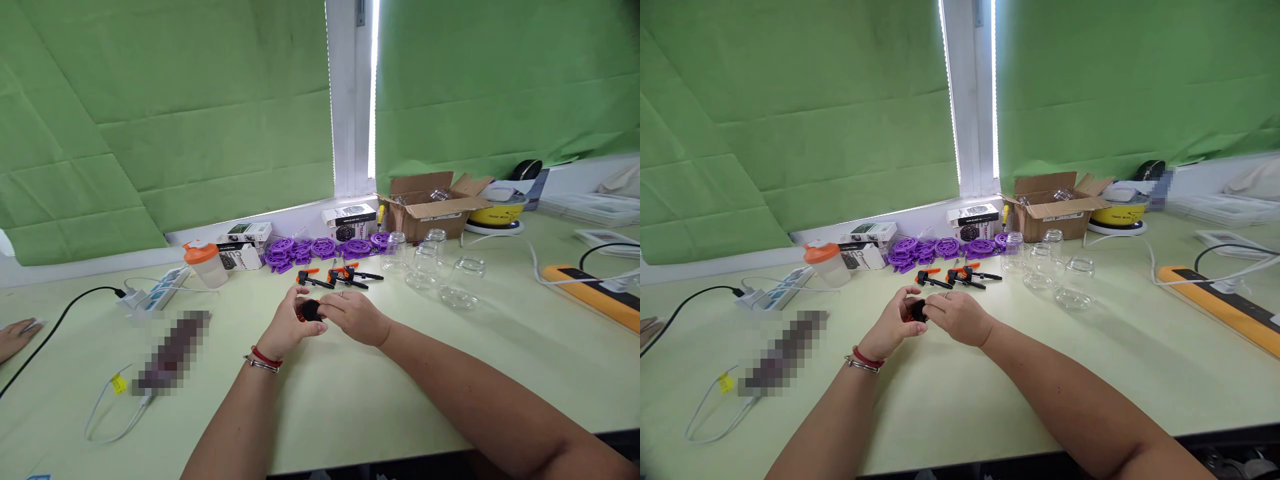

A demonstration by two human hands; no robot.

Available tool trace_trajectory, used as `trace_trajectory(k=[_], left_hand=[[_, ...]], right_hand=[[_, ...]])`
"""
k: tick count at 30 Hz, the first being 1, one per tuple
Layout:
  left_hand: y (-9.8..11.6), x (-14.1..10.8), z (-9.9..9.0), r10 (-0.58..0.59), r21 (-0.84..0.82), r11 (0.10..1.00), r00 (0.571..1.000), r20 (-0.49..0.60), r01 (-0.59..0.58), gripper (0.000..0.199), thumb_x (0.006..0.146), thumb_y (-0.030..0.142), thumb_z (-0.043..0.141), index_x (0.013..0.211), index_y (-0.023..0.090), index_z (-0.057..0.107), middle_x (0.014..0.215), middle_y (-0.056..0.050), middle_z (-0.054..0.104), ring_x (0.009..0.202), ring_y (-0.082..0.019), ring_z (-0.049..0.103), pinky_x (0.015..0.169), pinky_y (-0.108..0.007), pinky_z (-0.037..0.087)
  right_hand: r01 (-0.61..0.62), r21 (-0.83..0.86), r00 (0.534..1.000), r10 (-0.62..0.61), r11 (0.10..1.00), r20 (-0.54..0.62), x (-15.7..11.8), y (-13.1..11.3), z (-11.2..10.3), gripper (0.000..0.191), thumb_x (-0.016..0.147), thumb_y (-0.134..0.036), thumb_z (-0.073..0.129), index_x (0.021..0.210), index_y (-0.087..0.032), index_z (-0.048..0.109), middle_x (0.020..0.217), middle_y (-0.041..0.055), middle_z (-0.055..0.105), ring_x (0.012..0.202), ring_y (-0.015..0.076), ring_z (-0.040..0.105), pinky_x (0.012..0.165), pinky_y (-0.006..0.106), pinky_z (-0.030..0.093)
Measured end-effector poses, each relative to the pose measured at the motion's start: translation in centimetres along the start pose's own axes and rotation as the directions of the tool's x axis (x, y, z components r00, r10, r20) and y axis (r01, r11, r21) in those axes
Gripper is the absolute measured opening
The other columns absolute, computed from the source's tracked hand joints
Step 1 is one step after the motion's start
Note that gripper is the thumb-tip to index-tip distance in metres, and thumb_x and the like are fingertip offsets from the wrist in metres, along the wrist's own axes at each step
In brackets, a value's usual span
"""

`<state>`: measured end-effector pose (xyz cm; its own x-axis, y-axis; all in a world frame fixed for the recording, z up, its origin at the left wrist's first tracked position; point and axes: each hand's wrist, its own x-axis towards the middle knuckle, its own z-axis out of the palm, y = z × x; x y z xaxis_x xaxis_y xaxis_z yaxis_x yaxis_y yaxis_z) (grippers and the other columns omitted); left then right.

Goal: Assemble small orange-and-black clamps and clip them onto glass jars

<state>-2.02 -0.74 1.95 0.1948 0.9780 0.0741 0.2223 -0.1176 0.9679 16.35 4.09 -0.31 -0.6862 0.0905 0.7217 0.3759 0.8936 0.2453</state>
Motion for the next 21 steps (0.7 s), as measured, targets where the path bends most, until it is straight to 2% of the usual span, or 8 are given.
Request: trace_trajectory(k=[7,11,21], left_hand=[[0.1,-0.2,0.0,-0.008,0.025,1.0,1.0,0.02,0.008,0.07,0.057,0.027,0.079,0.112,0.02,0.037,0.098,-0.005,0.056,0.081,-0.015,0.053,0.072,-0.032,0.046],[0.2,-0.2,0.1,-0.001,0.05,0.999,0.999,0.04,-0.001,0.07,0.056,0.026,0.079,0.112,0.021,0.036,0.098,-0.005,0.055,0.081,-0.015,0.051,0.071,-0.031,0.047],[0.0,-0.3,-0.1,0.012,0.003,1.0,0.996,0.094,-0.012,0.067,0.058,0.03,0.078,0.11,0.021,0.037,0.093,-0.002,0.055,0.079,-0.015,0.052,0.069,-0.03,0.044]], right_hand=[[0.066,-0.003,0.993,-0.065,0.998,0.102,0.5,0.0,-1.0,0.024,0.091,-0.011,0.036,0.083,-0.016,0.058,0.079,0.0028,0.059,0.061,0.0117,0.041,0.057,0.028,0.03],[0.101,-0.001,0.987,-0.1,0.995,0.127,0.5,0.3,-1.1,0.022,0.089,-0.008,0.038,0.081,-0.018,0.056,0.077,0.0009,0.058,0.064,0.0121,0.042,0.057,0.027,0.028],[0.088,-0.015,0.992,-0.086,0.996,0.09,0.0,0.5,-0.4,0.02,0.089,-0.009,0.039,0.079,-0.018,0.054,0.074,0.0,0.057,0.063,0.0114,0.041,0.057,0.027,0.026]])
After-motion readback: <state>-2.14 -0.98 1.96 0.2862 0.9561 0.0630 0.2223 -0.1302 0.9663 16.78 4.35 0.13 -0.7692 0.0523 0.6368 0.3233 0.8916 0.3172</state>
